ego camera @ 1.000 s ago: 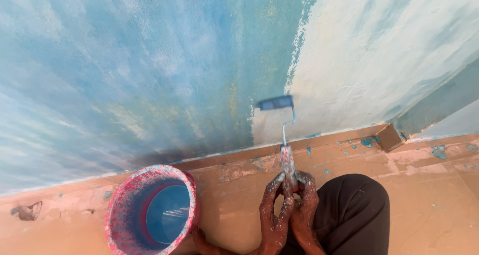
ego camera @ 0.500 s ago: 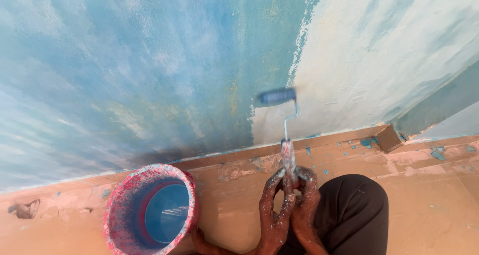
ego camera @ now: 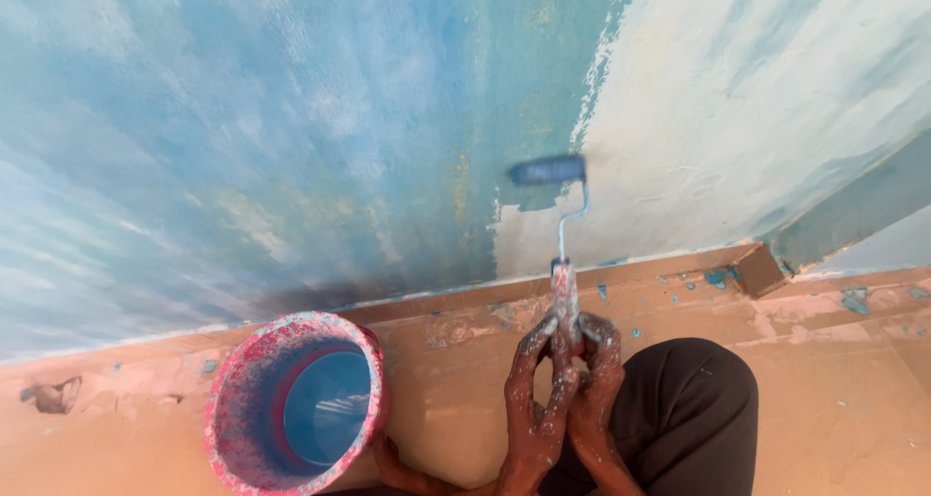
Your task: The person paints a wall with blue paint using a roller. They repeatedly dip the roller into a bucket of paint and apply it to the wall in vertical strokes.
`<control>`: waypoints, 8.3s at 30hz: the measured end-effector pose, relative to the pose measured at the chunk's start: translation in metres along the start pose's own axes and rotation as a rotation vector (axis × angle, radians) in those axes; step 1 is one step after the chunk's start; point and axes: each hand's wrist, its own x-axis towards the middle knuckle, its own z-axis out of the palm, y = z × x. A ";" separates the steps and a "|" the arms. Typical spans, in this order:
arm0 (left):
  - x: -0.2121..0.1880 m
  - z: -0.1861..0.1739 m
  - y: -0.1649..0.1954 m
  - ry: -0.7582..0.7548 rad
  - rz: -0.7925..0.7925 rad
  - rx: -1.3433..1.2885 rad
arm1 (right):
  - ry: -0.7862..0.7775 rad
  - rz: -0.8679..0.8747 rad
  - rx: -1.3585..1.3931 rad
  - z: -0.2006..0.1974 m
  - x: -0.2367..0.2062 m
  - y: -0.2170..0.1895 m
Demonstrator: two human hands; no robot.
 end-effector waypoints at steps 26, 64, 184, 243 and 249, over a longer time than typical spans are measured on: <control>-0.019 -0.013 0.003 0.038 -0.247 -0.093 | 0.037 0.409 -0.040 0.010 -0.027 -0.011; -0.022 -0.024 -0.024 0.083 -0.037 0.028 | -0.032 -0.021 -0.112 0.015 -0.024 -0.006; -0.049 -0.047 -0.068 0.081 -0.234 -0.100 | -0.062 0.521 0.108 -0.008 -0.059 0.028; -0.044 -0.080 -0.076 0.211 -0.811 -0.140 | -1.190 -0.520 -0.444 0.204 -0.016 -0.118; -0.044 -0.084 -0.094 0.220 -0.780 -0.174 | -0.942 -0.514 -0.278 0.177 -0.009 -0.139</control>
